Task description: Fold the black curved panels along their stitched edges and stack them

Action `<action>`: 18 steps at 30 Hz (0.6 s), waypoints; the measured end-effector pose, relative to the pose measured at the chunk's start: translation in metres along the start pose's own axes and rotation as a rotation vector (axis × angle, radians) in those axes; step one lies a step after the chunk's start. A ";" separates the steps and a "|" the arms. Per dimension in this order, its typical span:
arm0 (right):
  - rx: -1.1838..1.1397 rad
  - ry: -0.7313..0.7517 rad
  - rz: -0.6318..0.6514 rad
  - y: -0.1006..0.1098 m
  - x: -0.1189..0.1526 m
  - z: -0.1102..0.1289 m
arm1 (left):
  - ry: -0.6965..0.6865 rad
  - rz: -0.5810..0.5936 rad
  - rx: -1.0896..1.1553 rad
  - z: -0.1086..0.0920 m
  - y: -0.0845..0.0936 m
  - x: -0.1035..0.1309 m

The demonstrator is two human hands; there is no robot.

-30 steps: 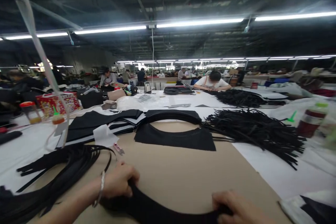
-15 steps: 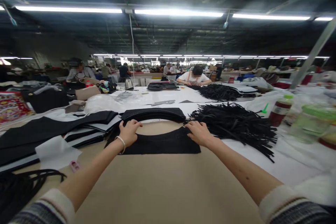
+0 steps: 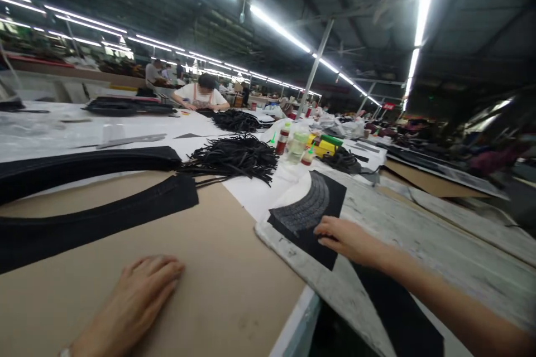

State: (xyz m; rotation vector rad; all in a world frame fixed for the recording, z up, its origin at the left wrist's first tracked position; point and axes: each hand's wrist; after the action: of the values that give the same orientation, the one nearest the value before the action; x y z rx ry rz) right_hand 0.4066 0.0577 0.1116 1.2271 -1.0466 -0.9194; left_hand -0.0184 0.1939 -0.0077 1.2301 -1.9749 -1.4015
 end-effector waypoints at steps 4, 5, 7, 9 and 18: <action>0.002 -0.137 -0.082 -0.022 0.061 -0.002 | -0.142 0.218 0.146 -0.104 -0.009 -0.017; 0.003 -0.183 -0.100 -0.027 0.073 -0.002 | -0.171 0.250 0.168 -0.127 -0.014 -0.020; 0.007 -0.289 -0.119 -0.035 0.093 -0.004 | -0.229 0.310 0.200 -0.170 -0.024 -0.025; 0.018 -0.418 -0.154 -0.045 0.110 -0.009 | -0.285 0.349 0.215 -0.206 -0.035 -0.029; -0.375 -0.559 -0.464 -0.071 0.093 -0.072 | -0.324 0.284 0.204 -0.270 -0.068 -0.054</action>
State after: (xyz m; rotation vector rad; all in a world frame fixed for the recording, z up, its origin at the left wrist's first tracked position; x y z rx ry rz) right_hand 0.5019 -0.0199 0.0500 0.9220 -0.9598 -1.8052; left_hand 0.2401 0.0897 0.0477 0.7922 -2.4517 -1.3457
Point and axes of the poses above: each hand's wrist, its own x-axis away from the middle knuckle, its own y-axis out of the back of the hand, z = x × y, and after that the axes turned 15 degrees about y, right-handed
